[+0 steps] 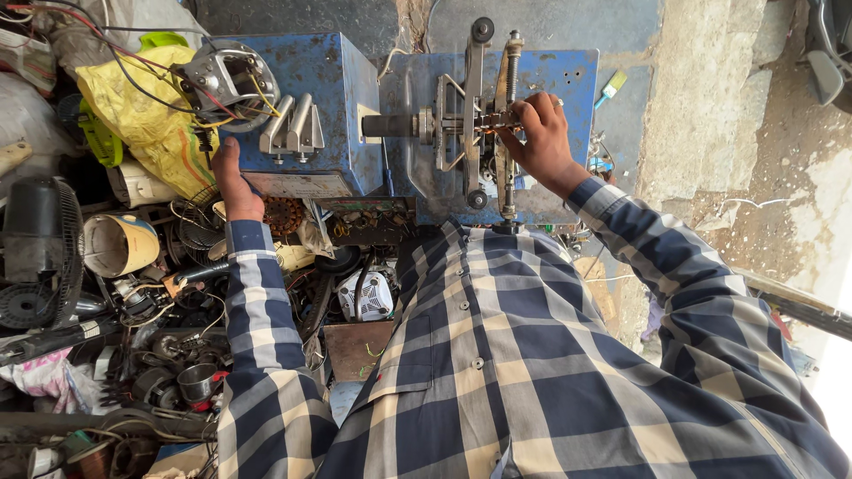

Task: The person sits in a cluttered workshop and operates a blue winding machine. They press buttons on the control panel to start the machine, then use both hands to guide copper wire onto a rotor component mounted on the machine. The person repeatedly adjusts the wire and the machine's mechanism throughout the clip.

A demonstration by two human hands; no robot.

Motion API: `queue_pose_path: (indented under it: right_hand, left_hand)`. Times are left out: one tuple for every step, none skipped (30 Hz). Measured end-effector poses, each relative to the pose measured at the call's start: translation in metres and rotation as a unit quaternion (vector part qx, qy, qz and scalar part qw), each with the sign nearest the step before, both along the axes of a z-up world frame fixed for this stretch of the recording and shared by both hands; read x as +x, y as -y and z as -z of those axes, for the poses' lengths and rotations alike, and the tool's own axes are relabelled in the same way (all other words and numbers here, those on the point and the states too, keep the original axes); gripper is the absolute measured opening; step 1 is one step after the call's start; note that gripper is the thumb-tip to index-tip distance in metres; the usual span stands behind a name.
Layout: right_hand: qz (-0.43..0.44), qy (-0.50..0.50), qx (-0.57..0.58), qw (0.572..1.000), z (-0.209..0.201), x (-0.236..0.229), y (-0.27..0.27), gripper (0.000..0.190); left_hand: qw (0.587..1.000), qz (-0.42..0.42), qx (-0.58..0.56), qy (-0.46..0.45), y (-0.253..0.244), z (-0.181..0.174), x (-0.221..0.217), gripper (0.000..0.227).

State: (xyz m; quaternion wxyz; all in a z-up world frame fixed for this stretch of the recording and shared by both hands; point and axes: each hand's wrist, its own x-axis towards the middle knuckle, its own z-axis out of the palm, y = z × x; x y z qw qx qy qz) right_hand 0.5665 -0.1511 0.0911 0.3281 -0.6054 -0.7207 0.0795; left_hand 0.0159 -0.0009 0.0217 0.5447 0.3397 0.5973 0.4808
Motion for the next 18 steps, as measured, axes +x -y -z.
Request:
queue_pose_path:
  right_hand:
    - [-0.001,-0.002,0.001,1.000,0.000,-0.001,0.000,0.041]
    - [0.000,-0.004,0.003,1.000,0.000,-0.001,-0.001,0.042]
    - [0.000,-0.006,0.006,1.000,0.001,-0.001,-0.002,0.042]
    - [0.002,-0.004,0.005,1.000,0.001,0.000,-0.003,0.043]
    - [0.005,-0.002,0.003,1.000,0.001,0.000,-0.001,0.044]
    - [0.005,-0.001,0.002,1.000,0.001,0.000,0.000,0.044]
    - [0.007,-0.001,0.001,1.000,0.002,0.000,0.001,0.045]
    - [0.008,-0.001,0.002,1.000,0.003,0.000,0.001,0.045]
    - [0.008,-0.002,0.003,1.000,0.003,0.000,0.000,0.045]
    - [0.007,-0.001,0.002,1.000,0.004,0.000,0.000,0.045]
    - [0.006,-0.001,0.001,1.000,0.004,0.000,0.000,0.045]
    - [0.005,-0.001,0.000,1.000,0.005,0.000,-0.001,0.044]
    - [0.004,0.000,0.001,1.000,0.005,0.000,-0.001,0.044]
    - [0.003,0.001,0.002,1.000,0.005,0.001,-0.001,0.044]
    - [0.002,0.001,0.002,1.000,0.005,0.001,-0.001,0.044]
    - [0.003,0.001,0.000,1.000,0.006,0.000,0.000,0.044]
    - [0.004,0.001,-0.001,1.000,0.005,0.000,0.000,0.043]
    - [0.005,0.001,-0.002,1.000,0.005,0.001,0.001,0.043]
  left_hand:
    - [1.000,0.004,0.007,0.002,0.002,-0.003,0.001,0.078]
    - [1.000,0.010,0.016,0.004,0.000,-0.007,0.002,0.076]
    - [1.000,0.012,0.014,0.011,-0.001,-0.010,0.004,0.076]
    - [1.000,0.015,0.011,0.019,-0.001,-0.012,0.006,0.075]
    - [0.999,0.017,0.008,0.027,0.000,-0.014,0.007,0.075]
    - [0.999,0.015,0.011,0.029,0.000,-0.014,0.007,0.075]
    - [0.999,0.012,0.014,0.032,0.001,-0.014,0.007,0.076]
    - [0.999,0.008,0.018,0.034,0.000,-0.013,0.006,0.076]
    - [1.000,0.003,0.016,0.024,-0.001,-0.011,0.004,0.076]
    - [1.000,-0.003,0.013,0.013,0.000,-0.009,0.003,0.077]
    - [1.000,-0.009,0.010,0.002,-0.001,-0.006,0.001,0.078]
    - [1.000,-0.012,0.009,-0.003,-0.002,-0.004,0.000,0.079]
    - [1.000,-0.014,0.007,-0.009,-0.003,-0.001,-0.001,0.079]
    - [1.000,-0.018,0.004,-0.014,-0.003,0.001,-0.001,0.080]
    - [1.000,-0.016,0.008,-0.013,-0.004,0.002,-0.002,0.080]
    - [1.000,-0.014,0.011,-0.013,-0.003,0.002,-0.003,0.080]
    - [1.000,-0.013,0.015,-0.012,-0.002,0.002,-0.004,0.079]
    - [1.000,-0.012,0.012,-0.009,-0.002,0.002,-0.002,0.079]
